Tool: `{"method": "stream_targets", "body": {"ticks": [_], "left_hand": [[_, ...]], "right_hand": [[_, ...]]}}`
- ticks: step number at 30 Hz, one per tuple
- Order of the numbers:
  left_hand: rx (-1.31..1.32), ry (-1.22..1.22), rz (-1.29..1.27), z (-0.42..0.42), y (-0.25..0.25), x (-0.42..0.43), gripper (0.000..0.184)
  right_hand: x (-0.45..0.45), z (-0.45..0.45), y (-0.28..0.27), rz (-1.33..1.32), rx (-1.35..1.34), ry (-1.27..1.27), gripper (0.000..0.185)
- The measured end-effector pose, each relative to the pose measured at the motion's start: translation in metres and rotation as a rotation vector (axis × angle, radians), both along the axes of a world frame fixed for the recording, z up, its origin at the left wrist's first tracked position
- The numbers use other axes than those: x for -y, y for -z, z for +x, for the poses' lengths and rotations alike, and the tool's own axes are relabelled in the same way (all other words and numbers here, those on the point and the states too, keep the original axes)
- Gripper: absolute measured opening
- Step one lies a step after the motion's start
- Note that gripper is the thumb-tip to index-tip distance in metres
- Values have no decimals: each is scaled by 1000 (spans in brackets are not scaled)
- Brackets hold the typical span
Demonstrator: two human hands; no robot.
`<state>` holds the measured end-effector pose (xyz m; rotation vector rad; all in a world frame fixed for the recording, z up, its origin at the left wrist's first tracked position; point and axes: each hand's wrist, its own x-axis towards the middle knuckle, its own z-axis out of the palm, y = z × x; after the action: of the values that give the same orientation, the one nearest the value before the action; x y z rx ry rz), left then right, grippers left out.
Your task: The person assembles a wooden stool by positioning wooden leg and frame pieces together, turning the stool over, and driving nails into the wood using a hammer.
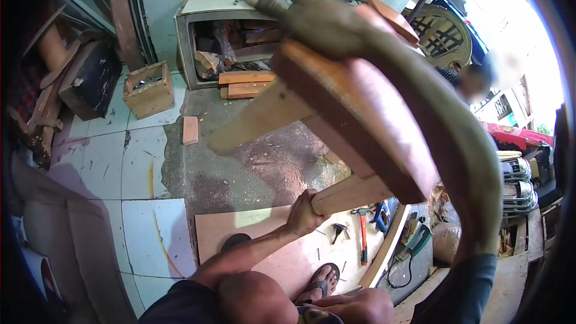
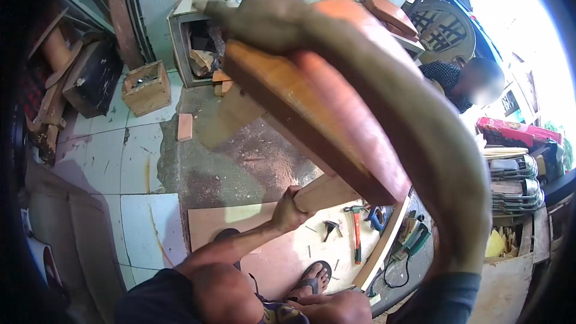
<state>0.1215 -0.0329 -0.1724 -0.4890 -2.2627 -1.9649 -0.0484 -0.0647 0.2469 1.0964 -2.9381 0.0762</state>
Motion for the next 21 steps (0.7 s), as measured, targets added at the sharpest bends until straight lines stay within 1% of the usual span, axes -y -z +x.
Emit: {"method": "stream_targets", "body": {"ticks": [1,3,4,5,6,7,8,9,10,11,12,13,14,15,16,17,18,19,20,21], "left_hand": [[0,9,6,-3,-1,-8,57],[-17,278,-84,-9,-8,-17,59],[38,318,-148,-14,-22,-13,64],[51,315,-153,-18,-16,-10,64],[-18,180,-205,-23,-5,-7,68],[-86,54,-257,-21,5,-6,72],[-126,41,-247,-22,14,3,80],[-76,34,-252,-23,23,11,77],[-140,-6,-200,-25,26,25,70],[-194,-44,-147,-24,28,42,63],[-107,-77,-87,-23,25,61,53],[-23,-108,-31,-26,12,82,43],[-188,-272,-135,-28,-16,107,26],[-261,-425,-56,-37,-9,131,16],[-352,-536,-100,-49,-24,159,15],[-373,-640,-167,-62,-37,181,19],[-318,-585,-37,-85,-47,193,22],[-263,-536,95,-108,-57,205,27],[-280,-509,17,-119,-108,199,29],[-273,-506,4,-136,-93,197,29]], "right_hand": [[8,-4,24,-73,48,57,79],[28,-9,44,-16,102,-18,76],[39,-10,49,-1,138,31,73],[49,-6,47,9,170,75,69],[45,4,38,34,141,42,64],[38,3,42,25,153,47,64],[29,-1,48,-44,100,-33,69],[21,-7,52,-111,38,-111,76],[11,-11,62,-172,-93,-186,53],[0,-5,60,-255,-162,-236,52],[-14,5,54,-337,-234,-283,50],[-28,26,40,-354,-298,-216,48],[-45,43,28,-402,-321,-102,44],[-64,58,18,-468,-358,-67,41],[-83,68,18,-585,-340,-58,42],[-99,82,25,-641,-326,9,44],[-115,96,33,-699,-313,74,46],[-128,111,44,-684,-322,175,49],[-142,121,63,-505,-269,307,61],[-145,121,94,-504,-244,393,56]]}}
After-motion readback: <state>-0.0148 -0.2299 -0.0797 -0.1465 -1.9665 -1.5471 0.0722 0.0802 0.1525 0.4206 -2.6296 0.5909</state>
